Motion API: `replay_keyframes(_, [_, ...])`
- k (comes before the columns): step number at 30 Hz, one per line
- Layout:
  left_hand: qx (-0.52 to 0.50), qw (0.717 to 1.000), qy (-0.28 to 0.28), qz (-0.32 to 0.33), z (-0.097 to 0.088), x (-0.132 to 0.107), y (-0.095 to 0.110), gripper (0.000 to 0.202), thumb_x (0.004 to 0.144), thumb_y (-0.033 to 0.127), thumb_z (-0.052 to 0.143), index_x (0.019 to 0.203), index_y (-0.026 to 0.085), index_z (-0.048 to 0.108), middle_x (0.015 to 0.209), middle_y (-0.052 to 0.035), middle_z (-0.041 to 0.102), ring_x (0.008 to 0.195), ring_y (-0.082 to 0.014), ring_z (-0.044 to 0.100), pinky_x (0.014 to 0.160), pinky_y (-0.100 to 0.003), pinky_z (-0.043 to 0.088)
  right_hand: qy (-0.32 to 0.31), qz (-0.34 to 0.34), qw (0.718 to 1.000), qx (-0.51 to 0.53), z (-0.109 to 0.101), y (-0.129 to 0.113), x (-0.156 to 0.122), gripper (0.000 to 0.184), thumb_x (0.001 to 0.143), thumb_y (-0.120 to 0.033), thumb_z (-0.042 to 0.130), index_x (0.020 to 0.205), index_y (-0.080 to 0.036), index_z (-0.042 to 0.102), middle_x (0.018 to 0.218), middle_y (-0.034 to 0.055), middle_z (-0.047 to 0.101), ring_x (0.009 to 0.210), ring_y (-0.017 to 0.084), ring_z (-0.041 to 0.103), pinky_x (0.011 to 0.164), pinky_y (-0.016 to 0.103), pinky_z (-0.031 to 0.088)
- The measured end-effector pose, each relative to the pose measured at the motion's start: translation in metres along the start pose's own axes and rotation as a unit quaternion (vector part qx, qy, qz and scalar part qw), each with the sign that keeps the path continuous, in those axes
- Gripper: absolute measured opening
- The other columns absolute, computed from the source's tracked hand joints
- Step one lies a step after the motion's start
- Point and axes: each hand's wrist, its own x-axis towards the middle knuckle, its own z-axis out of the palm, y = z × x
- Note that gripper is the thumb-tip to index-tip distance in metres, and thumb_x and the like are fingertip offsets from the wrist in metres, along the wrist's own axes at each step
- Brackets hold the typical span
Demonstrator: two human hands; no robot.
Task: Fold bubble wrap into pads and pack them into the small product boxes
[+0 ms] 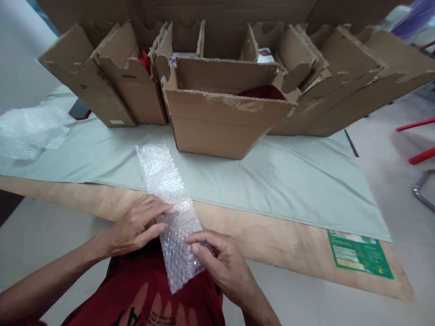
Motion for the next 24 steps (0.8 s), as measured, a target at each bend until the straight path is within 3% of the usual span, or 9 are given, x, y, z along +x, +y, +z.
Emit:
replay_keyframes(2, [-0.071, 0.996, 0.020, -0.047, 0.006, -0.014, 0.003, 0.054, 0.102, 0.029, 0.046, 0.155, 0.024, 0.036, 0.110, -0.0086, 0.072, 0.106, -0.0255, 0.065, 0.097, -0.046, 0.052, -0.007, 0.005, 0.998, 0.065, 0.003, -0.013, 0.014, 0.022, 0.091, -0.045, 0.069, 0.098, -0.026, 0.079, 0.083, 0.0028, 0.076, 0.067, 0.016, 0.067, 0.060, 0.027, 0.057])
replay_keyframes(4, [-0.113, 0.989, 0.060, -0.078, 0.011, -0.022, 0.001, 0.062, 0.104, 0.031, 0.039, 0.162, 0.024, 0.019, 0.118, -0.0108, 0.071, 0.115, -0.0266, 0.064, 0.101, -0.047, 0.052, -0.013, -0.004, 0.992, 0.122, 0.010, -0.023, 0.037, 0.030, 0.092, -0.051, 0.067, 0.108, -0.026, 0.076, 0.093, 0.0047, 0.077, 0.075, 0.018, 0.070, 0.071, 0.031, 0.060])
replay_keyframes(8, [-0.046, 0.978, 0.167, -0.118, 0.020, -0.033, -0.002, 0.064, 0.105, 0.037, 0.038, 0.164, 0.023, 0.015, 0.138, -0.0174, 0.058, 0.124, -0.0294, 0.059, 0.100, -0.048, 0.053, -0.019, 0.011, 0.987, 0.156, 0.028, -0.028, 0.085, 0.043, 0.097, -0.052, 0.057, 0.129, -0.023, 0.065, 0.118, 0.0122, 0.074, 0.109, 0.025, 0.069, 0.081, 0.037, 0.060])
replay_keyframes(10, [0.013, 0.968, 0.214, -0.130, 0.022, -0.035, -0.001, 0.064, 0.104, 0.035, 0.043, 0.163, 0.024, 0.019, 0.132, -0.0155, 0.060, 0.119, -0.0287, 0.059, 0.100, -0.049, 0.051, -0.023, 0.033, 0.991, 0.128, 0.034, -0.027, 0.099, 0.048, 0.099, -0.049, 0.054, 0.140, -0.023, 0.057, 0.127, 0.0143, 0.071, 0.116, 0.026, 0.067, 0.082, 0.038, 0.060])
replay_keyframes(13, [0.059, 0.964, 0.219, -0.141, 0.020, -0.034, 0.000, 0.054, 0.102, 0.028, 0.050, 0.154, 0.025, 0.040, 0.116, -0.0098, 0.067, 0.114, -0.0276, 0.058, 0.101, -0.049, 0.048, -0.054, 0.041, 0.995, 0.079, 0.036, -0.025, 0.106, 0.059, 0.099, -0.045, 0.057, 0.153, -0.025, 0.043, 0.133, 0.0132, 0.068, 0.114, 0.024, 0.067, 0.084, 0.039, 0.059])
replay_keyframes(16, [0.070, 0.964, 0.214, -0.141, 0.018, -0.029, -0.002, 0.035, 0.100, 0.024, 0.054, 0.134, 0.022, 0.061, 0.109, -0.0086, 0.069, 0.112, -0.0273, 0.057, 0.101, -0.048, 0.048, -0.092, 0.038, 0.993, 0.064, 0.035, -0.025, 0.108, 0.065, 0.097, -0.041, 0.060, 0.155, -0.023, 0.038, 0.130, 0.0125, 0.069, 0.115, 0.023, 0.066, 0.080, 0.035, 0.059])
replay_keyframes(19, [0.071, 0.960, 0.240, -0.129, 0.022, -0.026, -0.004, 0.019, 0.097, 0.019, 0.056, 0.111, 0.021, 0.069, 0.096, -0.0068, 0.070, 0.104, -0.0258, 0.059, 0.100, -0.048, 0.049, -0.115, 0.029, 0.992, 0.047, 0.034, -0.022, 0.110, 0.067, 0.098, -0.037, 0.057, 0.158, -0.023, 0.030, 0.129, 0.0132, 0.069, 0.114, 0.023, 0.067, 0.076, 0.033, 0.058])
replay_keyframes(22, [0.091, 0.952, 0.259, -0.135, 0.026, -0.027, -0.005, 0.015, 0.094, 0.016, 0.058, 0.101, 0.022, 0.070, 0.088, -0.0056, 0.068, 0.101, -0.0265, 0.058, 0.098, -0.051, 0.049, -0.077, -0.042, 0.996, -0.025, 0.031, -0.018, 0.107, 0.074, 0.099, -0.033, 0.055, 0.162, -0.027, 0.018, 0.129, 0.0129, 0.068, 0.106, 0.022, 0.070, 0.080, 0.038, 0.060])
replay_keyframes(24, [0.112, 0.948, 0.260, -0.149, 0.027, -0.030, -0.005, 0.014, 0.092, 0.016, 0.060, 0.099, 0.022, 0.071, 0.089, -0.0062, 0.066, 0.101, -0.0275, 0.057, 0.096, -0.052, 0.049, -0.039, -0.126, 0.984, -0.122, 0.027, -0.015, 0.102, 0.075, 0.097, -0.026, 0.056, 0.162, -0.030, 0.019, 0.131, 0.0118, 0.067, 0.110, 0.023, 0.069, 0.089, 0.044, 0.059])
